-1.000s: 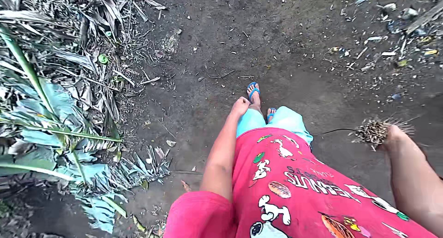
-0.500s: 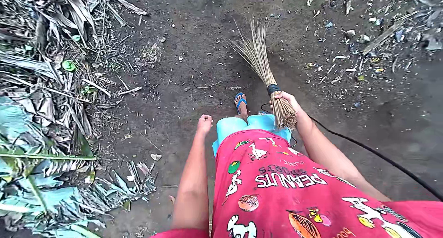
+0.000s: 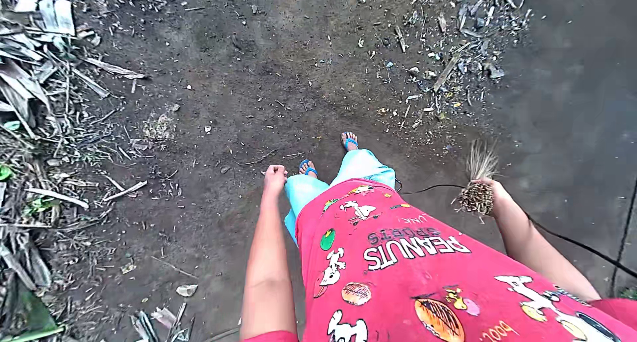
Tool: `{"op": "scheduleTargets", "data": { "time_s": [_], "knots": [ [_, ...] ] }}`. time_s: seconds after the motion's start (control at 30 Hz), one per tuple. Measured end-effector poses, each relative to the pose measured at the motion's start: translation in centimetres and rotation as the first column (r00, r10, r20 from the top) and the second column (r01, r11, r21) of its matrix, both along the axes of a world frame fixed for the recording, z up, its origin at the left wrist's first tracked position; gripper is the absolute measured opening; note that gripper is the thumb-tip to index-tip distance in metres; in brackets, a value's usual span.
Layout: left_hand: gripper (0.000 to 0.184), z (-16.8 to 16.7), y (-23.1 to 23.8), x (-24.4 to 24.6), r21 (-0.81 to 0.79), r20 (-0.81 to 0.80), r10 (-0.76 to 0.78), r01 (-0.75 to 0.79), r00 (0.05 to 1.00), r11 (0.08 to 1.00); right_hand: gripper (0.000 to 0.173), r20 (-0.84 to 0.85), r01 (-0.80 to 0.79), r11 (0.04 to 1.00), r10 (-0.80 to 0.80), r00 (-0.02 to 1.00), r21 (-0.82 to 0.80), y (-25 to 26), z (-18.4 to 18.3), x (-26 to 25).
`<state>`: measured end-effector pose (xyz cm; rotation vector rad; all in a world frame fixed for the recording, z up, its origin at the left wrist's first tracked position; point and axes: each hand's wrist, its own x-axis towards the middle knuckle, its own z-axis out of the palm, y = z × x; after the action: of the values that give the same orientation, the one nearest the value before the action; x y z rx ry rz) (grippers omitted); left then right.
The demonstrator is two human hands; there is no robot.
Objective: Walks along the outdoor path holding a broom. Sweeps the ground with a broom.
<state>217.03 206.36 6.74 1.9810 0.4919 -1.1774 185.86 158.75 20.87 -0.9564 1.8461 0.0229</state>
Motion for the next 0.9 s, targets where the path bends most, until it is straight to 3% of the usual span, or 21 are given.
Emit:
{"op": "scheduleTargets", "data": {
  "time_s": [0.1, 0.23, 0.33, 0.43, 0.5, 0.57, 0.67, 0.7, 0.8, 0.9],
  "knots": [
    [0.038, -0.4, -2.4, -1.2, 0.022, 0.016, 0.133, -0.133, 0.991, 0.991, 0.043, 0.024, 0.141, 0.989, -0.142, 0.99, 0.036, -3.5, -1.3, 1.3],
    [0.038, 0.1, -4.8, -7.3, 0.065, -0.043, 0.263, -0.26, 0.964, 0.963, 0.047, 0.036, 0.125, 0.976, -0.133, 0.99, 0.181, -6.3, -6.3, 6.4],
    [0.036, 2.2, -6.0, -11.3, 0.135, -0.052, 0.151, -0.143, 0.987, 0.98, 0.034, -0.052, -0.163, 0.933, 0.189, 0.981, 0.32, -4.6, -10.8, 12.8],
    [0.034, 4.2, -6.9, -13.1, 0.232, -0.039, 0.179, -0.165, 0.983, 0.959, 0.041, 0.086, -0.54, 0.74, 0.556, 0.826, 0.402, -0.5, -14.0, 20.1],
    [0.033, 5.5, -8.0, -13.7, 0.302, -0.059, 0.233, -0.206, 0.971, 0.931, 0.048, 0.296, -0.702, 0.59, 0.641, 0.708, 0.4, 2.8, -14.2, 23.5],
    [0.033, 6.2, -9.3, -13.1, 0.317, -0.074, 0.214, -0.18, 0.974, 0.931, 0.047, 0.495, -0.77, 0.519, 0.591, 0.637, 0.371, 4.5, -13.6, 25.4],
    [0.033, 5.5, -12.3, -10.7, 0.27, -0.087, 0.11, -0.083, 0.99, 0.959, 0.045, 0.684, -0.794, 0.484, 0.438, 0.583, 0.368, 1.4, -14.2, 23.9],
    [0.033, 5.4, -13.4, -9.7, 0.248, -0.092, 0.068, -0.043, 0.993, 0.968, 0.045, 0.709, -0.76, 0.505, 0.347, 0.614, 0.41, -0.6, -14.0, 22.0],
    [0.033, 4.9, -17.8, -5.9, 0.154, -0.059, -0.022, 0.03, 0.998, 0.988, 0.051, 0.613, -0.605, 0.589, 0.22, 0.759, 0.537, -7.5, -8.1, 16.6],
    [0.033, 4.7, -21.4, -2.9, 0.061, -0.007, -0.046, 0.046, 0.999, 0.997, 0.088, 0.412, -0.579, 0.689, 0.419, 0.809, 0.437, -11.8, -4.6, 10.3]
  ]
}}
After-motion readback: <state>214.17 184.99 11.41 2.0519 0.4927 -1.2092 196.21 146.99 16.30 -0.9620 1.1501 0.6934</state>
